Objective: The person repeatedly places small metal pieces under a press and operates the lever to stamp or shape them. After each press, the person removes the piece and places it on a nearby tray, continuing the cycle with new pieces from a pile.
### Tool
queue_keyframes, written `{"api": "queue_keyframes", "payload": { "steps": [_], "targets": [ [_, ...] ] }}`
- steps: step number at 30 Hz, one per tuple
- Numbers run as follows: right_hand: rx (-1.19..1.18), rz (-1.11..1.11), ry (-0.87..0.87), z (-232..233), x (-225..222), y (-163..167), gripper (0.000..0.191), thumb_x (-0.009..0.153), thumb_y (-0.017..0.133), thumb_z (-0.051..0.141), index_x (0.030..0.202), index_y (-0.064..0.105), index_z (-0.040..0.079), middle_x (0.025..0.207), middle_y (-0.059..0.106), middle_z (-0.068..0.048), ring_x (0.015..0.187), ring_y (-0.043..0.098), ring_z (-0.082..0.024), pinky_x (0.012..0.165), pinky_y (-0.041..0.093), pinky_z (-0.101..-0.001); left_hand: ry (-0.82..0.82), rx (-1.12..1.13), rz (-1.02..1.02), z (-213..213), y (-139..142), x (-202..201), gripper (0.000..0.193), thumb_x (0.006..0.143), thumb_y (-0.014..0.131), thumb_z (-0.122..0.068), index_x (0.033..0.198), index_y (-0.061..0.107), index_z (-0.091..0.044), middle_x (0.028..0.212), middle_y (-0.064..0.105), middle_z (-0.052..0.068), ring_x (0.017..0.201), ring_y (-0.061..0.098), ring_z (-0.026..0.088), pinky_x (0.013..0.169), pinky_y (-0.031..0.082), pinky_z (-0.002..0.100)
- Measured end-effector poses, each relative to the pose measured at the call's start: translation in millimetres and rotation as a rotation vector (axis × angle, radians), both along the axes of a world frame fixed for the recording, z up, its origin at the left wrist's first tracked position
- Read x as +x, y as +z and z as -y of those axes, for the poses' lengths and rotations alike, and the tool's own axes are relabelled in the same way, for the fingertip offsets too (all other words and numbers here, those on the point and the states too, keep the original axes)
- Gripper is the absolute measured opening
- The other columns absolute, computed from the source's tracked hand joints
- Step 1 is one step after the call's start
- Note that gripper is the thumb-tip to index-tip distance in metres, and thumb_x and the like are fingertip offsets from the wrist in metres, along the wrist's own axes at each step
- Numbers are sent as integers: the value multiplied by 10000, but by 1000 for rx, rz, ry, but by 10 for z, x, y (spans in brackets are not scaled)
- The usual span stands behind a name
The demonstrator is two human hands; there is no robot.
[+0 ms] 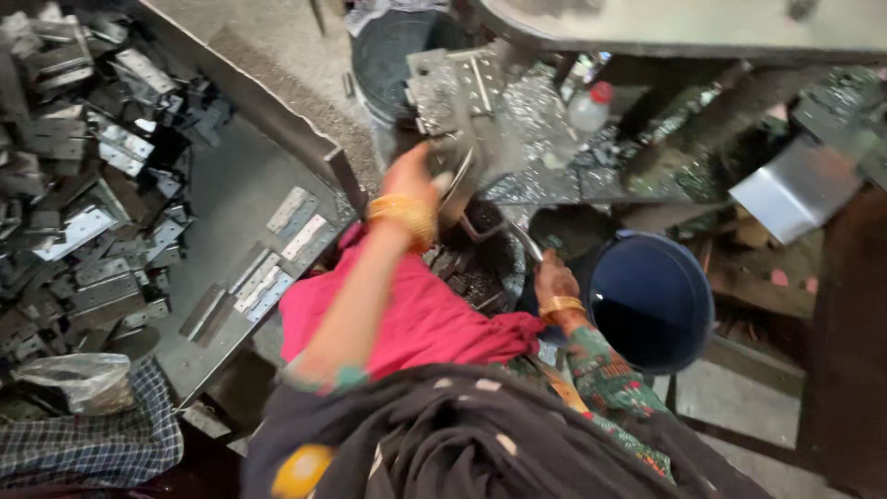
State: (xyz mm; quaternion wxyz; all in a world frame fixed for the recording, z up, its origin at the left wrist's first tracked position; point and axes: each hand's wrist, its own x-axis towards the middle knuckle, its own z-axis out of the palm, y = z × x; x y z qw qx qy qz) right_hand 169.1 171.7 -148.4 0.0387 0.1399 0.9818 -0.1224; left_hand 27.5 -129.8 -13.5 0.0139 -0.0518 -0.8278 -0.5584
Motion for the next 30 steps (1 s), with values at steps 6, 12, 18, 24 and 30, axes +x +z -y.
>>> {"api": "queue_keyframes", "payload": {
  "steps": [6,12,18,24,30],
  "targets": [
    [138,-18,78,-88,54,407,287,974,513,168,1241,556,71,957,728,-230,849,728,-425,696,571,-532,238,-742,-427,-1335,112,-28,378,858,549,-94,1184,681,45,1425,583,249,1225,545,413,797,520,408],
    [400,-144,255,43,-257,1125,159,994,550,162,1101,630,76,859,744,-162,793,752,-335,655,584,-454,190,-1106,-495,-1472,-103,-94,315,778,531,-221,907,788,-94,1168,713,141,1162,555,293,868,384,381],
    [430,-125,179,46,-216,1031,128,938,583,170,1033,635,103,868,740,-144,786,750,-326,641,593,-443,73,-1050,-278,-1508,-229,-424,271,960,508,-166,996,744,-38,1189,682,185,1207,529,325,958,386,406],
    [183,-385,159,31,102,120,165,984,566,233,1045,599,83,882,724,-165,764,729,-363,637,573,-489,223,-1077,-387,-1504,-376,-464,348,914,484,-173,1137,702,-19,1243,669,144,1236,519,290,1004,374,414],
    [211,-63,155,-265,-68,255,209,977,558,221,1103,607,62,869,723,-166,760,722,-363,632,561,-489,59,-1015,-213,-1414,-397,-522,360,1011,442,-165,1254,678,-43,1412,621,119,1383,467,280,1098,336,432]
  ]
}}
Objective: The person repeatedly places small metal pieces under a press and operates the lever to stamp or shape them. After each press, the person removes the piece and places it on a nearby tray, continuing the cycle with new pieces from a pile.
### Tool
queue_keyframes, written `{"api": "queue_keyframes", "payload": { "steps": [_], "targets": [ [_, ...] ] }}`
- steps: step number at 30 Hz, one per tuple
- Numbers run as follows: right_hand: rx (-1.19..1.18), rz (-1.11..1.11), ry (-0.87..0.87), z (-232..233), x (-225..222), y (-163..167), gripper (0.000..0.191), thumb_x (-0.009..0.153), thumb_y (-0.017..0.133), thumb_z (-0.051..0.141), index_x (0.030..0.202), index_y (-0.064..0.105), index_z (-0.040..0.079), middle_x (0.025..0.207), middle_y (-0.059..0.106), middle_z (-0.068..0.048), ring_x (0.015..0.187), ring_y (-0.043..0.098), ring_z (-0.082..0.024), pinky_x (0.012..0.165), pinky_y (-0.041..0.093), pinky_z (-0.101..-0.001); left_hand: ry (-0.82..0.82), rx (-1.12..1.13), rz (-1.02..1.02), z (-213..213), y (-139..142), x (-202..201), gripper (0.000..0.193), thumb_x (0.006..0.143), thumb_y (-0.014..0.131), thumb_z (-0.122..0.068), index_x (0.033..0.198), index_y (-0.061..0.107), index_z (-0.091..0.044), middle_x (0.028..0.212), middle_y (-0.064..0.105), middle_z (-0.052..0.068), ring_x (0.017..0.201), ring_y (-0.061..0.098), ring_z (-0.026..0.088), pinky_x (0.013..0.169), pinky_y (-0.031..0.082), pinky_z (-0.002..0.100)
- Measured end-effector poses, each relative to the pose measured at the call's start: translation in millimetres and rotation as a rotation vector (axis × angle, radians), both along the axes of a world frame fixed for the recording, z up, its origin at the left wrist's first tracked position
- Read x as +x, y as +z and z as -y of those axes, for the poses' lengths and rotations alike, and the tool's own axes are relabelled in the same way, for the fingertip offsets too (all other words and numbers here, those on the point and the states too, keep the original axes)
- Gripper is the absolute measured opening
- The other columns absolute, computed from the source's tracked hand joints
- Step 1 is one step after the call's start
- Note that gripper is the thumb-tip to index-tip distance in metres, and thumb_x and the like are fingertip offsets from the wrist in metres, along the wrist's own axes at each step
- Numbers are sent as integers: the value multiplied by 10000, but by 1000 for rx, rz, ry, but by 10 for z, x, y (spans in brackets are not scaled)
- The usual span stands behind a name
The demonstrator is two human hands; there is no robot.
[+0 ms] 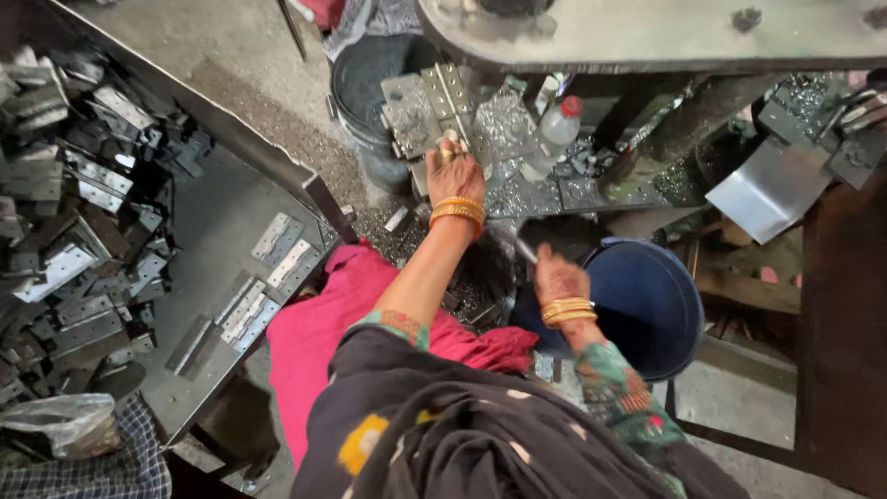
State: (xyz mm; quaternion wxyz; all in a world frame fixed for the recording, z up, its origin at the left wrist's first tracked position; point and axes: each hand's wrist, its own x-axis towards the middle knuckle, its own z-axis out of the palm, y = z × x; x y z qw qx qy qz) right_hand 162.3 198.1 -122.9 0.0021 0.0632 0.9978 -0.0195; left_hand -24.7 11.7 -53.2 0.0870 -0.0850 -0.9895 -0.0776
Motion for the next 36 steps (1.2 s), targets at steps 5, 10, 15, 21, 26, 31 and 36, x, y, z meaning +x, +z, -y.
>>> {"api": "queue_keyframes", "payload": {
  "steps": [5,10,15,21,26,31,36],
  "targets": [
    [115,-228,41,118,98,-42,216,991,550,230,1116,622,69,865,726,-155,757,721,-349,632,557,-480,27,-8,-112,38,60,-87,390,956,446,-208,1241,663,-54,1473,546,135,1408,412,291,1098,303,469],
    [-66,3,1,102,96,-195,225,1006,543,238,1130,637,76,861,729,-144,754,719,-336,632,552,-472,-2,-5,21,75,85,-156,402,995,418,-199,1310,631,-71,1508,534,100,1459,394,281,1164,269,488],
    [296,-243,116,24,-13,49,262,967,561,204,1172,640,60,852,727,-125,741,719,-302,597,552,-440,87,-60,-259,103,74,-196,476,946,413,-211,1342,617,-46,1497,544,98,1422,393,277,1149,250,504],
    [44,-11,9,128,-135,136,185,1001,576,253,1062,621,85,820,722,-183,756,716,-367,643,543,-517,33,31,10,113,109,-143,465,1031,395,-114,1452,591,-78,1596,478,91,1526,336,282,1222,193,555],
    [106,-100,25,120,18,-28,217,972,583,255,1092,603,76,837,722,-190,753,720,-393,633,548,-540,58,-136,-111,147,118,-112,441,986,421,-188,1368,617,-86,1563,458,80,1495,318,307,1190,162,571],
    [-86,-88,-75,225,73,-30,252,932,589,268,1108,596,89,856,728,-185,767,721,-403,630,543,-557,-3,35,60,218,178,-132,461,966,433,-168,1379,628,-107,1615,416,48,1525,291,298,1198,146,571],
    [22,-20,29,147,-34,112,206,966,583,242,1087,588,75,875,730,-205,792,725,-398,654,556,-526,0,-94,-33,198,261,-267,455,921,429,-197,1314,639,-101,1566,431,63,1456,323,319,1152,131,593]
  ]
}}
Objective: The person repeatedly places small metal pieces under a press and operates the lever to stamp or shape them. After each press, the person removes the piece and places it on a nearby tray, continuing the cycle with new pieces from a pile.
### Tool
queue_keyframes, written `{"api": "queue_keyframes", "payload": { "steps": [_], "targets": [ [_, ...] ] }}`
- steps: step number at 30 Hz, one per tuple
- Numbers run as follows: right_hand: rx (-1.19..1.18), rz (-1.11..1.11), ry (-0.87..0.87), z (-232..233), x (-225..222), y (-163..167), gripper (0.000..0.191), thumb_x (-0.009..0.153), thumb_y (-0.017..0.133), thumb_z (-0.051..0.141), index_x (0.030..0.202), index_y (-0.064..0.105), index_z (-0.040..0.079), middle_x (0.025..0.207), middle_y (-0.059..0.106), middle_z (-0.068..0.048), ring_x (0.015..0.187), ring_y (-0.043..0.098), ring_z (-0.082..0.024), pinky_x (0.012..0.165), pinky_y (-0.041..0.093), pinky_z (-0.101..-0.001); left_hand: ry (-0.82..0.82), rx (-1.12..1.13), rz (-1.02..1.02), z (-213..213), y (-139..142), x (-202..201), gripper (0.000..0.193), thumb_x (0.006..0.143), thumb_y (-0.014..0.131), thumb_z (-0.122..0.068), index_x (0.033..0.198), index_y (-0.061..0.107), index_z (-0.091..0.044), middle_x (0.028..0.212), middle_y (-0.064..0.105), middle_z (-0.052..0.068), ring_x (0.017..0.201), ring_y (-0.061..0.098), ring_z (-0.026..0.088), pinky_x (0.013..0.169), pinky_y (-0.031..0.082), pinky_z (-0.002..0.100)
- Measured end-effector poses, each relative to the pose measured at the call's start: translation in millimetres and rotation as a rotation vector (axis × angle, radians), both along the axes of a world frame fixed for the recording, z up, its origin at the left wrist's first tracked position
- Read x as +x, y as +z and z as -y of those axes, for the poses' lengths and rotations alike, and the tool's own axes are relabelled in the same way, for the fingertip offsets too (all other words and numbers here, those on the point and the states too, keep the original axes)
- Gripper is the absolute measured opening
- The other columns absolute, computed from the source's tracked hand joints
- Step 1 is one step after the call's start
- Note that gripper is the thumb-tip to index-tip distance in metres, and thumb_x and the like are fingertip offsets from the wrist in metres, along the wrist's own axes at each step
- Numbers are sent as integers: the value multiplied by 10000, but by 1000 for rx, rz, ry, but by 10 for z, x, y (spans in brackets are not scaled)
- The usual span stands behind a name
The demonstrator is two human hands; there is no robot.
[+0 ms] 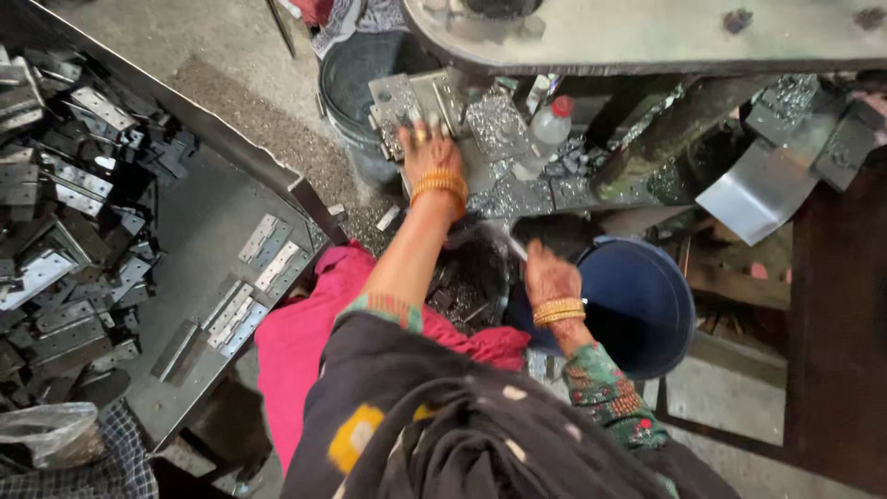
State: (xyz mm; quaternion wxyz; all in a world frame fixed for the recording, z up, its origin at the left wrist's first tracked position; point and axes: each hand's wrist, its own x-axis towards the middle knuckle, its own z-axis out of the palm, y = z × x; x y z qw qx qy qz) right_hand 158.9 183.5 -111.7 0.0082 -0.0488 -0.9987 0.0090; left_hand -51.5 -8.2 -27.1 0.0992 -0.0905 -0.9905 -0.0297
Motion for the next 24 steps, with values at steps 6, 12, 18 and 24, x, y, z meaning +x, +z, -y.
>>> {"api": "queue_keyframes", "payload": {
  "steps": [6,12,18,24],
  "targets": [
    [-6,-107,4,-25,69,-185,201,973,526,140,1148,594,69,858,742,-183,756,742,-371,630,569,-517,57,150,11,-27,61,-108,419,1027,412,-180,1359,654,-96,1520,526,76,1485,375,298,1241,91,582],
    [83,57,74,21,-162,407,221,966,520,135,1132,630,38,864,753,-197,778,755,-353,648,584,-480,9,57,-30,126,-41,161,525,931,432,-373,1334,601,-82,1509,483,79,1417,347,309,1159,61,588],
    [158,18,135,256,-457,1082,227,943,532,137,1082,677,32,870,768,-181,817,766,-326,683,593,-449,-604,140,-255,250,-71,587,273,998,562,-182,1227,667,-75,1394,628,103,1334,568,265,1161,377,496],
    [180,103,82,313,-473,1115,282,950,513,158,1133,672,13,906,767,-166,825,763,-314,643,590,-455,-310,97,-398,-134,263,444,217,920,586,-126,1108,692,-104,1272,667,145,1005,653,283,834,487,413]
  ]
}}
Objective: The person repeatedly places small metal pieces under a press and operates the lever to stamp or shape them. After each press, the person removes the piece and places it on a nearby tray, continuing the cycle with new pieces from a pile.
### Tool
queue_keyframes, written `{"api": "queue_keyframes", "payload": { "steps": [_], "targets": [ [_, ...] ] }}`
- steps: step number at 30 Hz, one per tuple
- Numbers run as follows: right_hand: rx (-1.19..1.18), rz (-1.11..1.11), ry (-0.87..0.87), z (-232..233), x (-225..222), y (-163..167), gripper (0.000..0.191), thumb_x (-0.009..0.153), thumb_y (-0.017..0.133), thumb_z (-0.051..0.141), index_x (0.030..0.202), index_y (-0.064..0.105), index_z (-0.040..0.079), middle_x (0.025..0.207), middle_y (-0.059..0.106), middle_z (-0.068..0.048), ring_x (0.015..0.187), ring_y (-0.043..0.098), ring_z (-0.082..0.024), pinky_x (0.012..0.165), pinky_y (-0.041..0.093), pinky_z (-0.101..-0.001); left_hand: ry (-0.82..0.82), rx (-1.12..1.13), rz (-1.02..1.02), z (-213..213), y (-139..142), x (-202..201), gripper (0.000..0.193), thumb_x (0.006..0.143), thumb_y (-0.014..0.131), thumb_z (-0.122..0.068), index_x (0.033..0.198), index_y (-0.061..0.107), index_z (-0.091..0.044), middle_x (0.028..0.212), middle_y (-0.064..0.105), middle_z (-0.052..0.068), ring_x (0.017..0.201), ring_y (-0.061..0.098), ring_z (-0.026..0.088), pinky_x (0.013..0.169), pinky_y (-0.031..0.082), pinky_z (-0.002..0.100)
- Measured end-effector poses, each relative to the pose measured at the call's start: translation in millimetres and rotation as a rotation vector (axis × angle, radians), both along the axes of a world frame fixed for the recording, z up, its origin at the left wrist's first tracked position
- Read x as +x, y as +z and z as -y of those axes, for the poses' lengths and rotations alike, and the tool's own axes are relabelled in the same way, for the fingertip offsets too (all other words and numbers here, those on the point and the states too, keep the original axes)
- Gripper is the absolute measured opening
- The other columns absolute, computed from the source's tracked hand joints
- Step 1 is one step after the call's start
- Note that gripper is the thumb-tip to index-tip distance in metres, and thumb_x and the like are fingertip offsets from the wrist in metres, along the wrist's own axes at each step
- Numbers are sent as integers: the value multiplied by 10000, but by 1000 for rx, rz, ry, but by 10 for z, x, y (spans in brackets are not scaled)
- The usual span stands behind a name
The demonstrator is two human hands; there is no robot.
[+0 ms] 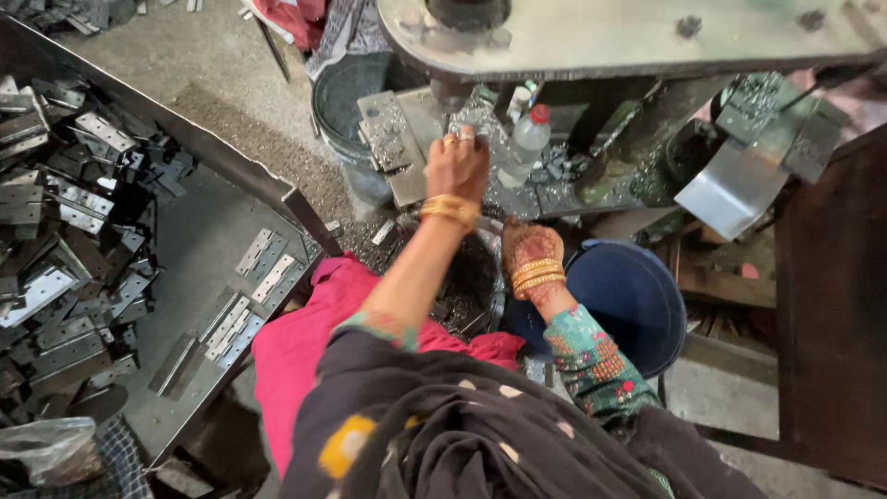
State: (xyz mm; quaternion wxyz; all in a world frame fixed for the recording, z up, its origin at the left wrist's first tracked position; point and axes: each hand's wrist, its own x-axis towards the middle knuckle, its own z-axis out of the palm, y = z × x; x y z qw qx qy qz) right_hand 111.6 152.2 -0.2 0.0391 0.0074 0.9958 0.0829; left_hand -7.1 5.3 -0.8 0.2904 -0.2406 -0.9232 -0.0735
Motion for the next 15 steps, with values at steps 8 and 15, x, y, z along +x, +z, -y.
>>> {"api": "queue_keyframes", "payload": {
  "steps": [8,15],
  "targets": [
    [26,-88,24,-3,60,57,263,956,523,154,1121,682,25,823,767,-155,759,764,-311,623,587,-435,223,-109,421,-34,15,137,298,922,526,-160,1126,741,-131,1344,608,82,1179,532,237,858,440,373],
    [35,-88,-5,76,91,172,175,928,560,161,1024,686,84,820,760,-155,767,765,-314,638,591,-434,209,-186,415,-85,-192,137,270,924,547,-212,885,806,-147,1020,744,79,1207,501,281,905,345,420]
  ]
}}
